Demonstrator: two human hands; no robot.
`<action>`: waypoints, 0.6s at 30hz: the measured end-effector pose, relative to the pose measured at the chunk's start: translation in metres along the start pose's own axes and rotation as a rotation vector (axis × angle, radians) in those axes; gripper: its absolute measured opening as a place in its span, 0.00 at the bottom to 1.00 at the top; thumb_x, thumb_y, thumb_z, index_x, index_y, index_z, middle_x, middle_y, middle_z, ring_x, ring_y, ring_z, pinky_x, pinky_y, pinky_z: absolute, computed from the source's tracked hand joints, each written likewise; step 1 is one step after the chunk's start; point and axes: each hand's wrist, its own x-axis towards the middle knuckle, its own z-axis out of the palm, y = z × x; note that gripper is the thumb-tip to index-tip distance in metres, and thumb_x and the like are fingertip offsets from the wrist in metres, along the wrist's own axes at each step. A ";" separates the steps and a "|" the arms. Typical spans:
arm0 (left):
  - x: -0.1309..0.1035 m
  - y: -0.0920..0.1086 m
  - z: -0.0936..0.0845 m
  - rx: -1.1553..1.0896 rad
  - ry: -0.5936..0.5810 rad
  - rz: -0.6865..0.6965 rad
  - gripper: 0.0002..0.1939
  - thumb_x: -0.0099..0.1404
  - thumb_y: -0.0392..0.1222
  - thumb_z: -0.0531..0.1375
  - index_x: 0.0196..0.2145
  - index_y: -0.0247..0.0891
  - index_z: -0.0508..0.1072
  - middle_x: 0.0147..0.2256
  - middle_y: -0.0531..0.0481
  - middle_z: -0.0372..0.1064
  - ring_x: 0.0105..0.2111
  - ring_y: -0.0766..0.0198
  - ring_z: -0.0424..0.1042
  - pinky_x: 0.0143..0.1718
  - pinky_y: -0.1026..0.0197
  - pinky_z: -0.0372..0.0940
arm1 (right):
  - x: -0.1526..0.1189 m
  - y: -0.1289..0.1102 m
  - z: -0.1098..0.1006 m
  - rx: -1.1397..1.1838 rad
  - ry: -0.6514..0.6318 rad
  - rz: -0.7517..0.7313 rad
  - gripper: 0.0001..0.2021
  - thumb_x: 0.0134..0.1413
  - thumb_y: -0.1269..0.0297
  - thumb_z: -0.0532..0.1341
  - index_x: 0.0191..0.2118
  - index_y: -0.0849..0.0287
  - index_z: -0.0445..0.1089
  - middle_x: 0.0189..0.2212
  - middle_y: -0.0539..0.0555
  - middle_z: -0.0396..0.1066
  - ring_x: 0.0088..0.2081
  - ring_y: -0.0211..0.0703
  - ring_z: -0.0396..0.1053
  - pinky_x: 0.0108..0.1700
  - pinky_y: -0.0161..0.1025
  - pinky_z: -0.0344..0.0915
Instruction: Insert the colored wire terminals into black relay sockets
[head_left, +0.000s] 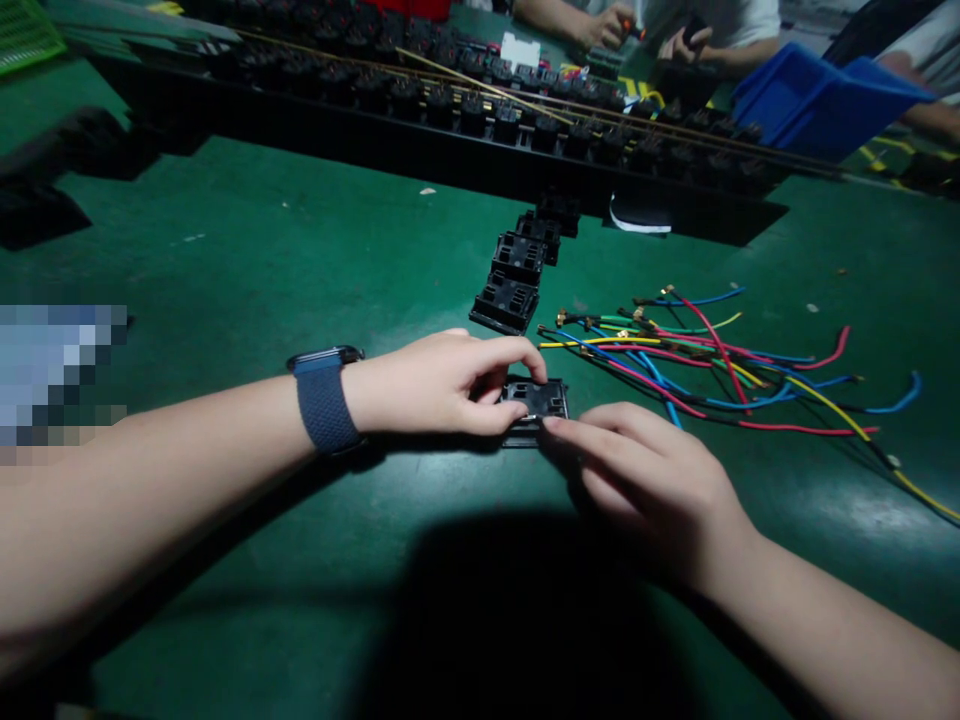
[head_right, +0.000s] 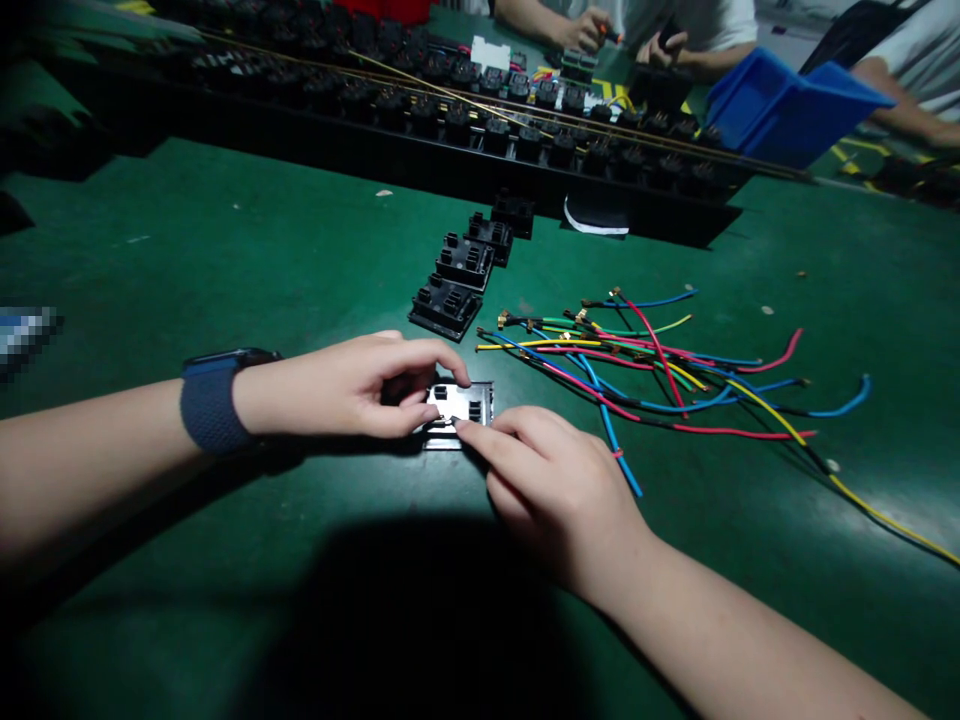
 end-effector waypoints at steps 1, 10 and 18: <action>0.000 0.000 0.000 0.003 0.000 0.002 0.17 0.62 0.42 0.57 0.49 0.40 0.67 0.23 0.59 0.65 0.23 0.71 0.63 0.26 0.69 0.54 | 0.000 0.000 0.000 0.015 -0.002 0.007 0.17 0.57 0.77 0.55 0.51 0.63 0.71 0.38 0.58 0.73 0.37 0.41 0.70 0.35 0.36 0.68; -0.001 -0.008 0.004 0.206 0.094 0.113 0.15 0.66 0.46 0.53 0.47 0.38 0.69 0.28 0.53 0.70 0.28 0.66 0.66 0.33 0.64 0.57 | 0.001 0.000 0.002 -0.018 0.083 0.057 0.13 0.55 0.75 0.58 0.47 0.59 0.68 0.37 0.55 0.76 0.37 0.41 0.73 0.39 0.37 0.69; -0.006 -0.008 -0.001 0.183 0.171 0.310 0.08 0.66 0.39 0.55 0.39 0.36 0.72 0.35 0.48 0.72 0.34 0.67 0.69 0.37 0.66 0.61 | 0.005 0.001 0.002 -0.010 0.103 0.088 0.06 0.54 0.74 0.58 0.36 0.57 0.69 0.30 0.52 0.75 0.31 0.40 0.73 0.34 0.36 0.69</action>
